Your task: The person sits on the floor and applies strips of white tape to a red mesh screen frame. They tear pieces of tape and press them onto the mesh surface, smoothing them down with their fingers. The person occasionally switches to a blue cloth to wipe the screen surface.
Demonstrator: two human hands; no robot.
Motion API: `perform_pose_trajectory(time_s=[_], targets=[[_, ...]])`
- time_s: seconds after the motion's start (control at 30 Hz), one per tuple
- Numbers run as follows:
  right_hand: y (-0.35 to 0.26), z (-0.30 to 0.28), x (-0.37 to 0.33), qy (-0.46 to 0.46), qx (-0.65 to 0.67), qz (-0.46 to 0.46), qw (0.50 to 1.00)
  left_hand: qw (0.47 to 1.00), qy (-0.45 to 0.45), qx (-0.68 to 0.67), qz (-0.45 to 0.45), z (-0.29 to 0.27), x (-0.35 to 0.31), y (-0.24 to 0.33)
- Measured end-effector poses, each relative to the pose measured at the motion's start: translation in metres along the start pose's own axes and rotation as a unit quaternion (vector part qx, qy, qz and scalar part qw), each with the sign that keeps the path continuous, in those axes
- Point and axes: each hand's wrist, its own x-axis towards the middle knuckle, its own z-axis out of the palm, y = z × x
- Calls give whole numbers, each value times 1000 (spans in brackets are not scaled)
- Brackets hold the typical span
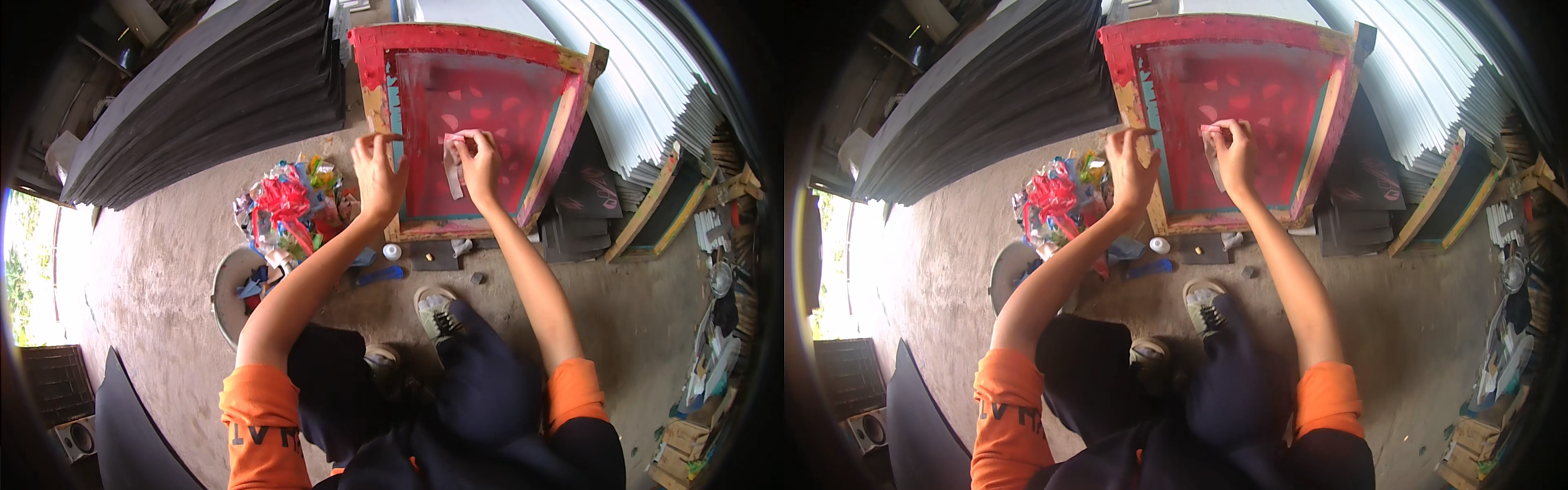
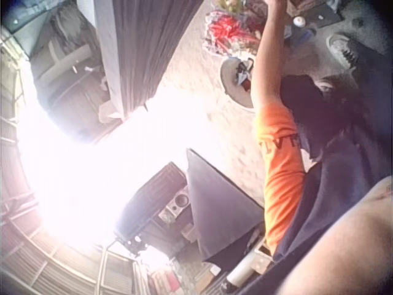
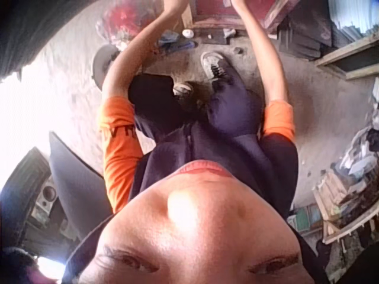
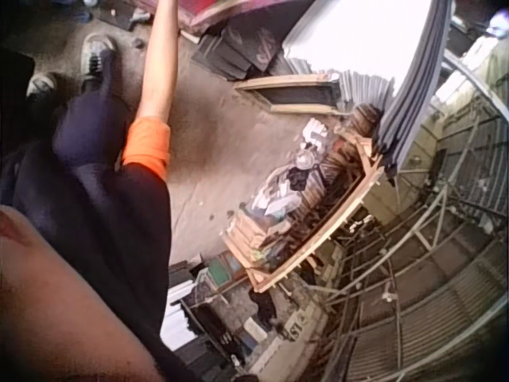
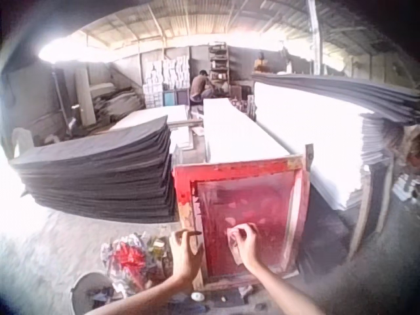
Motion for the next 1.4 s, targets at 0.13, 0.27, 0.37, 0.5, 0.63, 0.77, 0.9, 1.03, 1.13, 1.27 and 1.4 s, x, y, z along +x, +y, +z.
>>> perform_pose_trajectory(time_s=[0.13, 0.27, 0.37, 0.5, 0.63, 0.77, 0.9, 1.03, 1.13, 1.27, 1.4], targets=[[6, 23, 19, 57, 24, -5, 998, 984, 158, 49, 66, 6, 48, 4], [4, 34, 11, 79, -21, -70, 994, 952, 224, 81, 193, 8, 97, 6], [11, 33, 8, 51, -67, -155, 984, 949, 201, 165, 176, 7, 123, 19], [11, 34, 12, 39, -84, -152, 984, 966, 143, 136, 169, 0, 141, 13], [16, 34, 13, 42, -85, -173, 980, 975, 129, 58, 172, 3, 148, 12], [7, 33, 26, 47, -81, -189, 977, 967, 148, 84, 187, -2, 147, 16], [-10, 32, 33, 56, -29, -188, 980, 967, 159, 75, 183, -14, 133, 24], [16, 21, -2, 39, -90, -253, 963, 968, 161, 65, 182, -17, 121, 37], [13, 21, -8, 28, -93, -235, 967, 970, 171, 30, 173, -19, 117, 41], [-13, 24, 22, 64, -55, -250, 965, 968, 178, 46, 172, -24, 111, 44], [-3, 19, -3, 43, -79, -270, 959, 970, 169, 39, 173, -28, 106, 46]])
